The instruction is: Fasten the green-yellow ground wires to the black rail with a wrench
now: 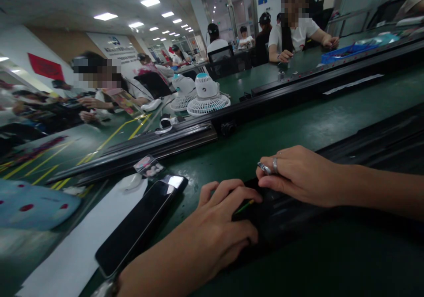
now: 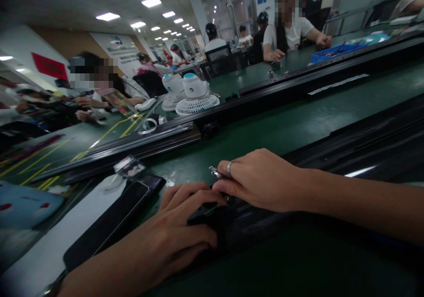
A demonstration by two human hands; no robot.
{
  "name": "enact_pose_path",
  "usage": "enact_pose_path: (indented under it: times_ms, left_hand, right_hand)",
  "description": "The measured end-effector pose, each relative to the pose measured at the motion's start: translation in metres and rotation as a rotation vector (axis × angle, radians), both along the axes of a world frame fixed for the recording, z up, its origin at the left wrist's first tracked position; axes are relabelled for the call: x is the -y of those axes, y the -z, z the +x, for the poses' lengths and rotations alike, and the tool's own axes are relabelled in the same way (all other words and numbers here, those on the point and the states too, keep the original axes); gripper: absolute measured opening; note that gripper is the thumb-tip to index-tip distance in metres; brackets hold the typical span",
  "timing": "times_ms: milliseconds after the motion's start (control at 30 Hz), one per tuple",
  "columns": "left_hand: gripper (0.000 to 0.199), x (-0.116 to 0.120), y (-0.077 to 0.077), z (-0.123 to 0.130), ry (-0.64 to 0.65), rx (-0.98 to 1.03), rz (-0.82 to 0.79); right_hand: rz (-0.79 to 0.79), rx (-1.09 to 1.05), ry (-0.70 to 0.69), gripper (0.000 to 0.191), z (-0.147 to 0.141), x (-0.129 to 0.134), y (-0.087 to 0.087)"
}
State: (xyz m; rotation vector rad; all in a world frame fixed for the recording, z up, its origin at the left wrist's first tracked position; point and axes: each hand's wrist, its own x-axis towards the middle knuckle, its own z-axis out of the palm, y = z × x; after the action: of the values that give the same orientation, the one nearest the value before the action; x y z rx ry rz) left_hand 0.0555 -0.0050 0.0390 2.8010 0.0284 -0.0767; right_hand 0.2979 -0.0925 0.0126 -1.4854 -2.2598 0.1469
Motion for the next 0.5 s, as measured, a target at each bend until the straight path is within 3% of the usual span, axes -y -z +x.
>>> enact_pose_path:
  times_ms: [133, 300, 500]
  left_hand:
    - [0.022, -0.006, 0.0014, -0.0026, -0.013, 0.001, -0.025]
    - [0.006, -0.004, 0.0077, 0.0004, -0.035, 0.05, 0.082]
    - [0.026, -0.0013, 0.0011, 0.0009, 0.022, -0.011, -0.008]
  right_hand:
    - [-0.004, -0.015, -0.007, 0.041, 0.0, 0.0, -0.0001]
    - [-0.012, -0.019, -0.011, 0.043, -0.0005, -0.0001, -0.0007]
    - [0.004, -0.006, -0.013, 0.037, -0.0001, 0.0003, 0.001]
